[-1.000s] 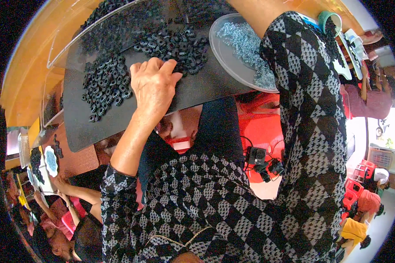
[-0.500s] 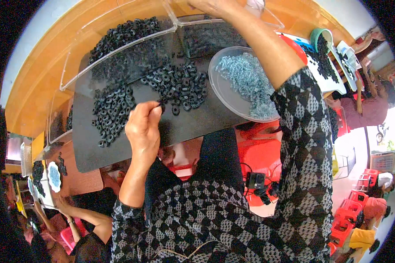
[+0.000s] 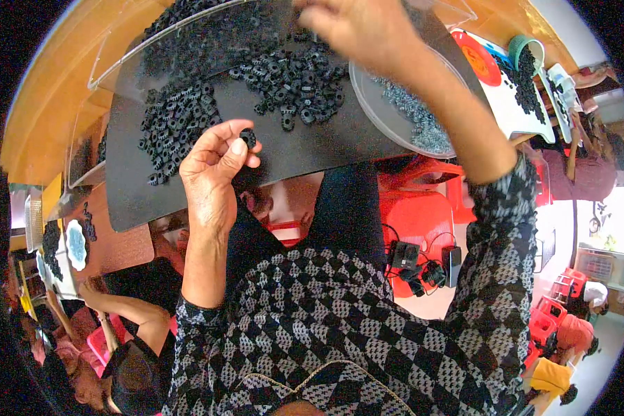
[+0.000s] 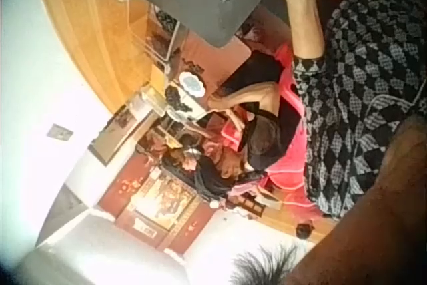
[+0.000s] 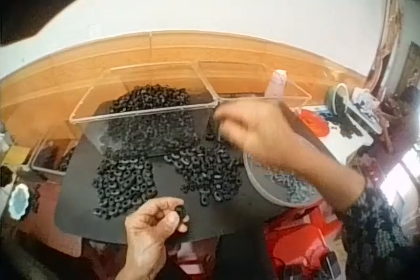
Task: The person picks up a black plastic component and a small metal pin, inserts the pin into the component, and places the assembled piece onto the table.
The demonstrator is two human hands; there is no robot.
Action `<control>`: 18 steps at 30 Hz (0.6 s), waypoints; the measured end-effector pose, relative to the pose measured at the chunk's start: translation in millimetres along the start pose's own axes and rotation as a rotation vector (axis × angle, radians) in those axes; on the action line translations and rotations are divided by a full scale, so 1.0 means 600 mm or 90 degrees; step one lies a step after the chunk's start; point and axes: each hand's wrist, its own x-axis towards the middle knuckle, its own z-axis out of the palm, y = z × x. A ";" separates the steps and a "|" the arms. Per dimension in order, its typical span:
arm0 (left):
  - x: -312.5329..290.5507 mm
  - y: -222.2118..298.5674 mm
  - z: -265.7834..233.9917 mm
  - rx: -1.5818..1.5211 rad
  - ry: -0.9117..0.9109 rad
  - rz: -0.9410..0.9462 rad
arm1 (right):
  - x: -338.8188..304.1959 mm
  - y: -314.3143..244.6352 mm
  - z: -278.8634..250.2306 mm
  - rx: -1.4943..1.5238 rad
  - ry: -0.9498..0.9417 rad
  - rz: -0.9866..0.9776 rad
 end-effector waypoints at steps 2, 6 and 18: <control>-0.004 -0.004 0.002 0.015 0.005 -0.002 | -0.048 -0.038 0.033 0.083 -0.030 -0.025; -0.006 -0.001 0.015 0.021 0.005 0.030 | -0.103 -0.101 0.050 0.226 -0.085 0.076; -0.025 -0.013 0.015 0.041 0.004 0.053 | -0.181 -0.142 0.071 0.086 -0.050 -0.010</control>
